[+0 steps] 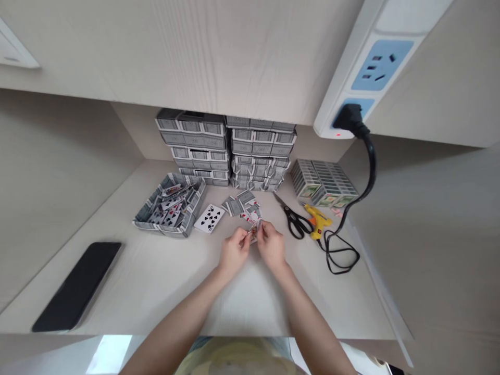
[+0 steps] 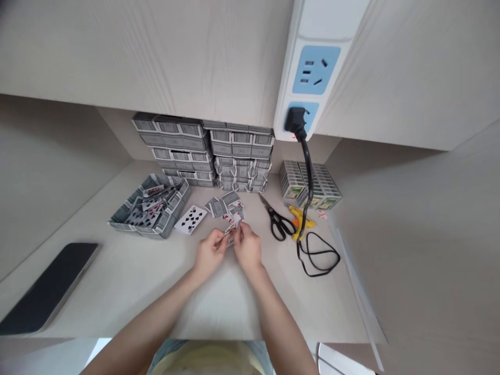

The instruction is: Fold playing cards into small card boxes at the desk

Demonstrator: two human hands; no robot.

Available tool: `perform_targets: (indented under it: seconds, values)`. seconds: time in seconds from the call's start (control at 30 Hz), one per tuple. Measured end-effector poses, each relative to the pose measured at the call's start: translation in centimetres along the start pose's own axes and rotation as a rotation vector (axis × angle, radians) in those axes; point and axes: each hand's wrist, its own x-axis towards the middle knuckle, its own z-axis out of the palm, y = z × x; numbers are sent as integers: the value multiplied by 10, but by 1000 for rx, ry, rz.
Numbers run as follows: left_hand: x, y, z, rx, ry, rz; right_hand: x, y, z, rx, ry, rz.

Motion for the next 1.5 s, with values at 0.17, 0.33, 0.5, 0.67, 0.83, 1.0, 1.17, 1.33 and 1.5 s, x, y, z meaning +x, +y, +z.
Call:
perform_targets:
  seconds: [0.17,0.33,0.5,0.67,0.83,1.0,1.17,1.33,1.5]
  values:
    - [-1,0,2,13,10,15,4,-1,-11,84,-38,-29]
    - [-4,-3,5,86,-51,71,4,1,-8,-81,-14,-51]
    - [-5,-5,5,178,-66,111,3,2,-6,-103,60,-23]
    - [-2,-2,3,39,20,38,6,3,-12,198,22,7]
    - [4,-4,0,-139,109,-62,9,12,-9,224,-153,-5]
    - [4,-6,2,-206,129,-74,6,12,-5,91,-144,-27]
    - [5,-8,5,-213,118,-68,1,1,-1,-210,-45,9]
    - [9,-11,3,-254,132,-75,4,2,-4,6,-95,-38]
    - [13,-9,3,-235,131,-78,3,3,-2,-226,-76,-32]
